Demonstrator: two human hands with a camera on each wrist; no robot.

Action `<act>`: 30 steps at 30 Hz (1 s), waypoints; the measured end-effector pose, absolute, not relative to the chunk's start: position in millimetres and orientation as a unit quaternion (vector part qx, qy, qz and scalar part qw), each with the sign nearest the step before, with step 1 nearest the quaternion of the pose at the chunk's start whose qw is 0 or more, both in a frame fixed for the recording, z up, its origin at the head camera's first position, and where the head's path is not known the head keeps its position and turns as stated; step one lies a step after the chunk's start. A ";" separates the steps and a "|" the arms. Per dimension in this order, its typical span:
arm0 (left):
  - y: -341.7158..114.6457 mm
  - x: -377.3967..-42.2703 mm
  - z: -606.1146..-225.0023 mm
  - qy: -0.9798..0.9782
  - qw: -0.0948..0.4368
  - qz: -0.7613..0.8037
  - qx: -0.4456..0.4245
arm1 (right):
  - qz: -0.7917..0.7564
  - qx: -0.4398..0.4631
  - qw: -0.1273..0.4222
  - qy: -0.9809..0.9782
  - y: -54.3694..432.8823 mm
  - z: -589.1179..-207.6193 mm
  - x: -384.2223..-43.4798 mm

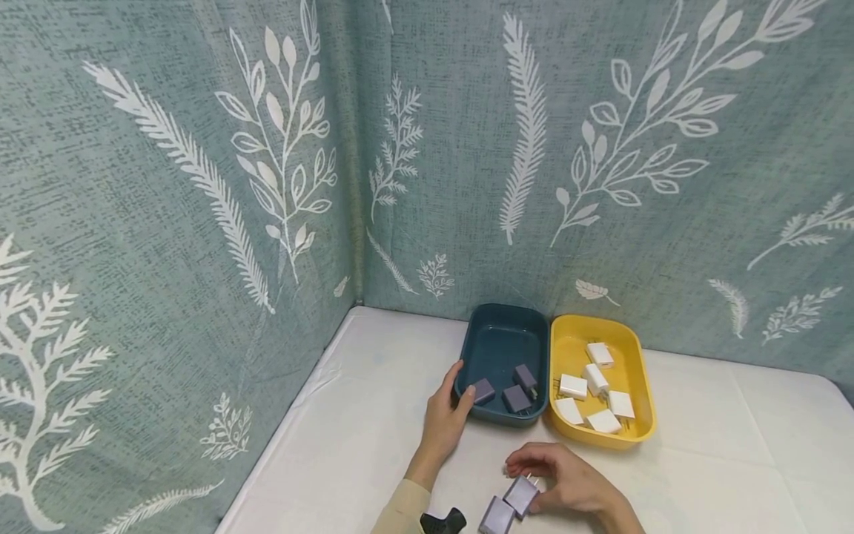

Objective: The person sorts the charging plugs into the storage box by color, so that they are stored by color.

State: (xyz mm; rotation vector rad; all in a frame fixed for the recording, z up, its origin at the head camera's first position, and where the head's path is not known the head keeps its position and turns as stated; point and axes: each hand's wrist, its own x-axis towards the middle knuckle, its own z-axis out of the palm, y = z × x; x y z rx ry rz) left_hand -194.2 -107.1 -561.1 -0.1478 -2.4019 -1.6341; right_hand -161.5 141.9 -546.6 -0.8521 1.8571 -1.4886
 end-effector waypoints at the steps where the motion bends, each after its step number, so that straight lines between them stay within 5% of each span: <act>1: -107.2 -194.1 -561.6 -0.821 0.118 -0.556 -0.052 | -0.558 -0.328 0.299 0.701 141.9 -546.6 -161.2; 18: -107.5 -196.1 -564.4 -0.821 0.123 -0.555 -0.055 | -0.548 -0.269 0.195 0.768 134.6 -549.7 -156.6; 30: -107.6 -196.4 -563.9 -0.821 0.117 -0.556 -0.051 | -0.573 -0.263 0.210 0.747 137.1 -549.0 -158.0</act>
